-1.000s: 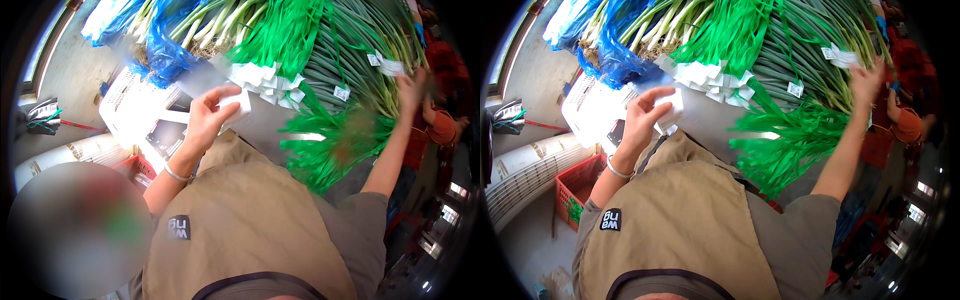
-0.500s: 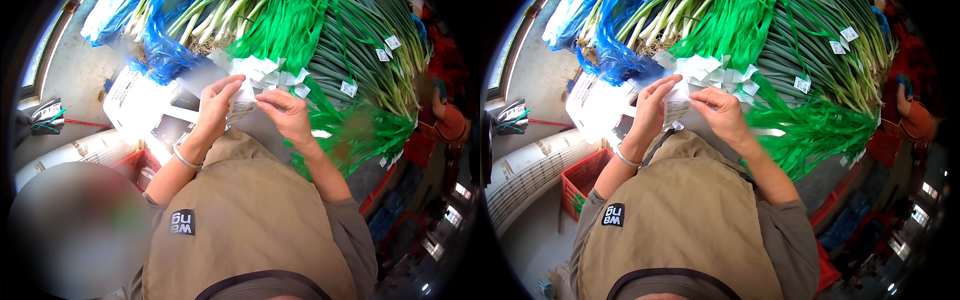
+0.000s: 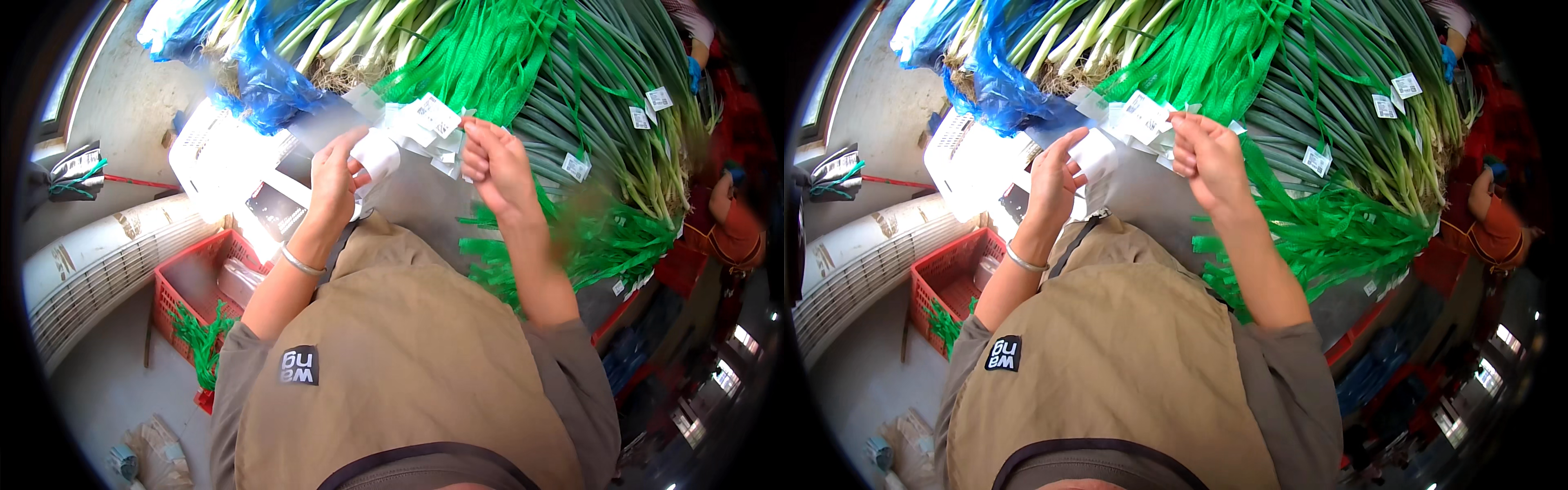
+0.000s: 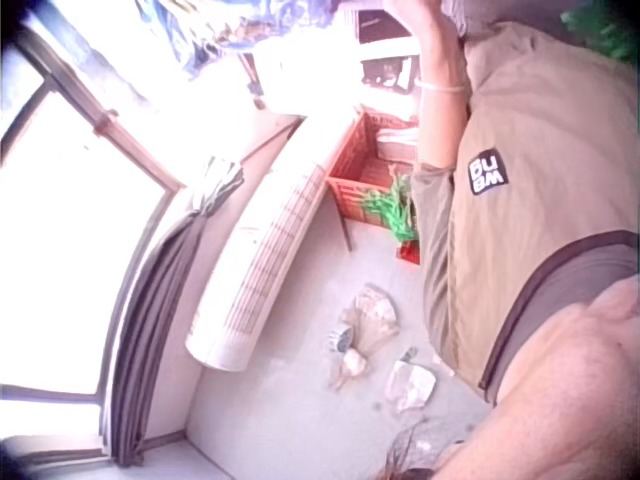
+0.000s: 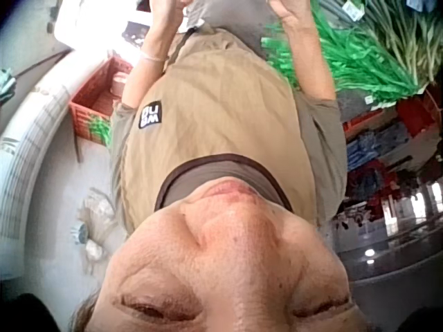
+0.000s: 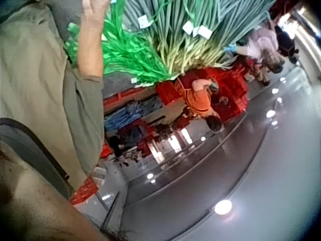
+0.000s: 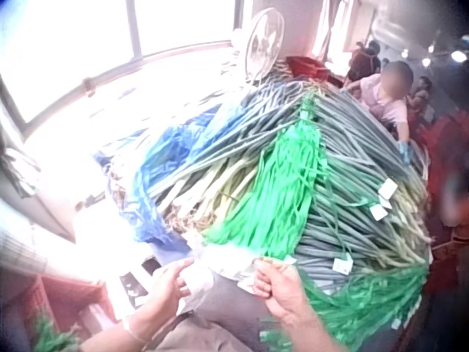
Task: The person handles green ties from a red crate and attaches printed labels to them by hand at a workstation with scallions.
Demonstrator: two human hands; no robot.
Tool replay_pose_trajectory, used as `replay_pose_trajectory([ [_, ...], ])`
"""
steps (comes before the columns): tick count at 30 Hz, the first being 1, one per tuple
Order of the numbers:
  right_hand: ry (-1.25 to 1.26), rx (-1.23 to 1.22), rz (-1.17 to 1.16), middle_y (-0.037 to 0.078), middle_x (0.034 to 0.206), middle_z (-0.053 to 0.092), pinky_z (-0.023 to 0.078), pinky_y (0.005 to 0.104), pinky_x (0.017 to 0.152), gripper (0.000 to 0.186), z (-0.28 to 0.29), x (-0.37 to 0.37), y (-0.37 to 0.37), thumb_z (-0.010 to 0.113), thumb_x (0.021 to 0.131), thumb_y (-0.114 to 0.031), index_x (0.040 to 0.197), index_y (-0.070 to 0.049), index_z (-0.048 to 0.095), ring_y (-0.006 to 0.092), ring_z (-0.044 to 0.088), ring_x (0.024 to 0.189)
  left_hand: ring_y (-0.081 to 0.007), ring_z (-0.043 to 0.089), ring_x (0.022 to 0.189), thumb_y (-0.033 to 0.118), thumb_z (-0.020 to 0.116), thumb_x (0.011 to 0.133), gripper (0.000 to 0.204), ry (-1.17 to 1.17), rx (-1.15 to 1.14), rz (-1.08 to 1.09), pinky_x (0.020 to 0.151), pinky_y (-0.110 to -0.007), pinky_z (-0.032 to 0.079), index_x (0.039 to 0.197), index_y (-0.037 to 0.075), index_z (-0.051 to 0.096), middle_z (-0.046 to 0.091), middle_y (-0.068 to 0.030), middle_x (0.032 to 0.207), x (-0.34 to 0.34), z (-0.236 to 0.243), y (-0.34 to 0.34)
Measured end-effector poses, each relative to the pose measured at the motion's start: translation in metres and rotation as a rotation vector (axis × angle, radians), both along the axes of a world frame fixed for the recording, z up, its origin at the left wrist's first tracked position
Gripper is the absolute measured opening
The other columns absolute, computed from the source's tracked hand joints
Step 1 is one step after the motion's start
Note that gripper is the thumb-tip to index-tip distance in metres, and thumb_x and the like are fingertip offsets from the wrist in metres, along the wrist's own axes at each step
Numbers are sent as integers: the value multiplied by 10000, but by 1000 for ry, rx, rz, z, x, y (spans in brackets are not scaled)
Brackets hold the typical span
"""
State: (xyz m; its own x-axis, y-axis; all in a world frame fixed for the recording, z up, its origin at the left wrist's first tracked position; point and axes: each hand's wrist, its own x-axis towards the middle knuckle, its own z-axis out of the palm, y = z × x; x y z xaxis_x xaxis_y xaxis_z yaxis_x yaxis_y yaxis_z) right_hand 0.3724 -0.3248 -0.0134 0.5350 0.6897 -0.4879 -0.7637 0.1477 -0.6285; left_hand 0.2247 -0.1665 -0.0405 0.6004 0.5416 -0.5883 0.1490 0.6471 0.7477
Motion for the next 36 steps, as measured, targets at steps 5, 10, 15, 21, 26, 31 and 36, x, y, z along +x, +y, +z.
replay_pose_trajectory([
  [5,89,-176,48,-60,560,355,222,204,390,79,-61,19,27,580,833,-77,820,-5,550,39,297,442,-167,611,855,150,533,847,362,-78,38,-38,669,-283,526,1147,-52,505,585,-103,1029,-4,9,-4],
  [10,19,-177,86,-50,566,357,217,214,378,79,-35,20,11,570,847,-96,835,-23,541,41,295,440,-116,597,788,16,595,786,360,-155,312,-132,679,-226,485,1137,-29,530,610,-97,956,-19,18,-5],
  [15,-592,-420,112,14,776,599,415,188,491,142,1,39,-25,654,796,-149,861,-57,567,77,546,662,-82,585,790,17,605,799,256,-206,383,-360,705,-212,465,1051,-22,580,640,-63,905,-29,27,-7],
  [21,-1482,-989,-364,142,981,628,488,288,718,343,65,193,-191,635,797,-117,1073,56,529,201,618,785,-135,622,788,85,575,824,280,-251,161,-333,729,-252,500,1077,-35,560,627,-88,929,-34,50,-3],
  [26,-1265,-535,34,76,938,636,476,266,738,233,65,20,-54,632,780,-83,996,5,621,139,593,822,-173,634,816,175,506,863,344,-297,-76,-235,733,-276,510,1107,-67,533,620,-122,981,-32,42,-1],
  [31,-1111,-149,164,47,852,621,448,225,644,205,27,-69,-3,660,745,-18,949,-20,656,108,564,741,-169,627,807,191,515,854,362,-275,-69,-235,721,-271,501,1104,-70,537,615,-128,974,-28,46,-5],
  [36,-1105,-185,150,36,827,612,428,224,613,143,16,-68,-6,661,748,-24,890,-14,667,100,534,689,-131,600,725,216,561,821,366,-233,-29,-239,666,-237,476,1074,-48,574,615,-98,896,-18,41,-14],
])
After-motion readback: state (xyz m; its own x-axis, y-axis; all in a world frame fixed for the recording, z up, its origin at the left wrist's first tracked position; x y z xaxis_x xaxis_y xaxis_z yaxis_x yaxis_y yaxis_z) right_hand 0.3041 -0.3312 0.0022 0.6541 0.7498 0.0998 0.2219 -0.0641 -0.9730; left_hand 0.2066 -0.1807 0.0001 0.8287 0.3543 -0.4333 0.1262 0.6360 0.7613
